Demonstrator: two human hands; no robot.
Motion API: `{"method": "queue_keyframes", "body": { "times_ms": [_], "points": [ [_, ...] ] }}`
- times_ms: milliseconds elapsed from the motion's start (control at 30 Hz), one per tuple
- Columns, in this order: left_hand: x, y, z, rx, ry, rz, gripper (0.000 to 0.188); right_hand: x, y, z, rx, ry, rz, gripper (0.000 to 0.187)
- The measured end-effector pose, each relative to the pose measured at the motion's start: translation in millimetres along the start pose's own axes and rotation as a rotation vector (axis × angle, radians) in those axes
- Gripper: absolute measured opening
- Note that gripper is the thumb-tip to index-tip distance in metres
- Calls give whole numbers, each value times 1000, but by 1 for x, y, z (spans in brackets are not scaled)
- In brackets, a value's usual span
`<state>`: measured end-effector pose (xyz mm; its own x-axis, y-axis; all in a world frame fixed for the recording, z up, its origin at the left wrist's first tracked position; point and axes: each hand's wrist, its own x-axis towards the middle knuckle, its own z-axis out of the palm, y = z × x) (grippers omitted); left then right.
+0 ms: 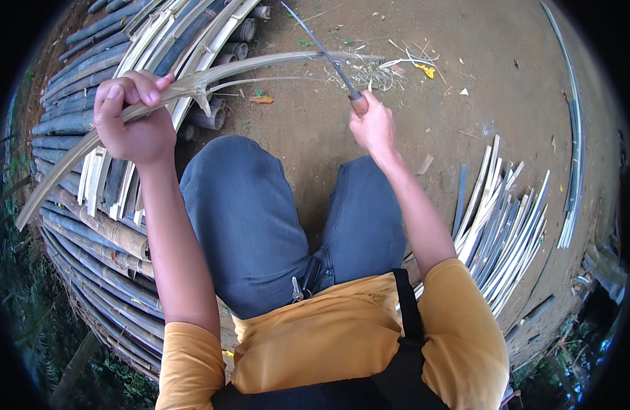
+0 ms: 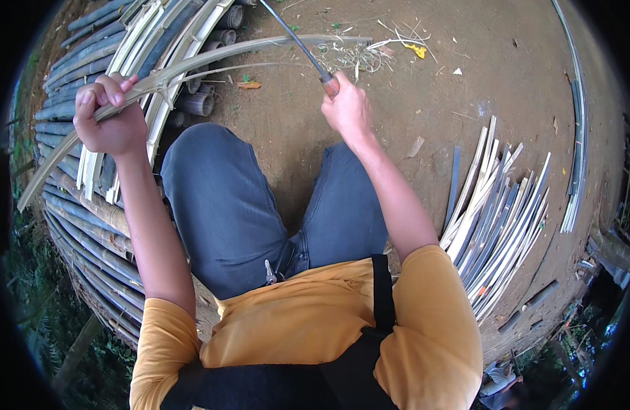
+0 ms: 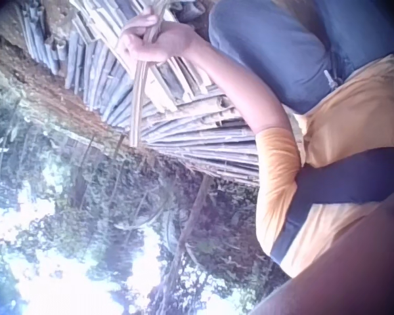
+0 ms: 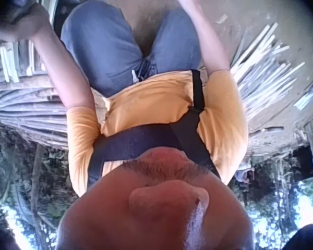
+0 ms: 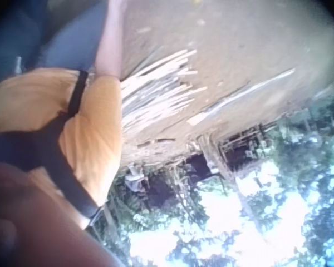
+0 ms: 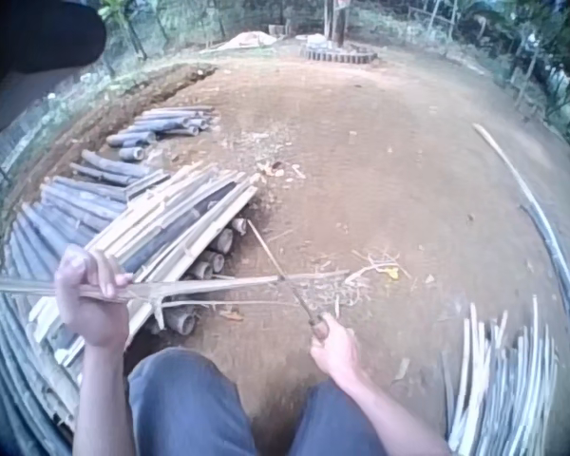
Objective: The person processes a long strip of bamboo using a knife to shave and smooth the surface. They hold the bamboo strip in one hand and repeatedly scrape the knife along the edges and surface to remove excess material.
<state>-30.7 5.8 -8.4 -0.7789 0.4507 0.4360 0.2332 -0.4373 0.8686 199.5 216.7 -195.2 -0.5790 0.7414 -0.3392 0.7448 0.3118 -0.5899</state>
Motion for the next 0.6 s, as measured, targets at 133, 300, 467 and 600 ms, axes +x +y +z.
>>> {"method": "queue_keyframes", "body": {
  "times_ms": [133, 300, 467, 600],
  "points": [
    [3, -5, -7, -30, 13, -28, 24, 48, 49, 4, -8, 105, 131, 20],
    [5, 1, -1, -47, 9, -50, 24, 18, 26, 5, 38, 23, 20, 22],
    [7, -2, -8, -91, -12, -74, 23, 58, 50, -1, -12, 79, 167, 18],
    [13, -2, -16, -68, -18, -40, 23, 34, 21, 7, -38, -15, 26, 22]
  ]
}}
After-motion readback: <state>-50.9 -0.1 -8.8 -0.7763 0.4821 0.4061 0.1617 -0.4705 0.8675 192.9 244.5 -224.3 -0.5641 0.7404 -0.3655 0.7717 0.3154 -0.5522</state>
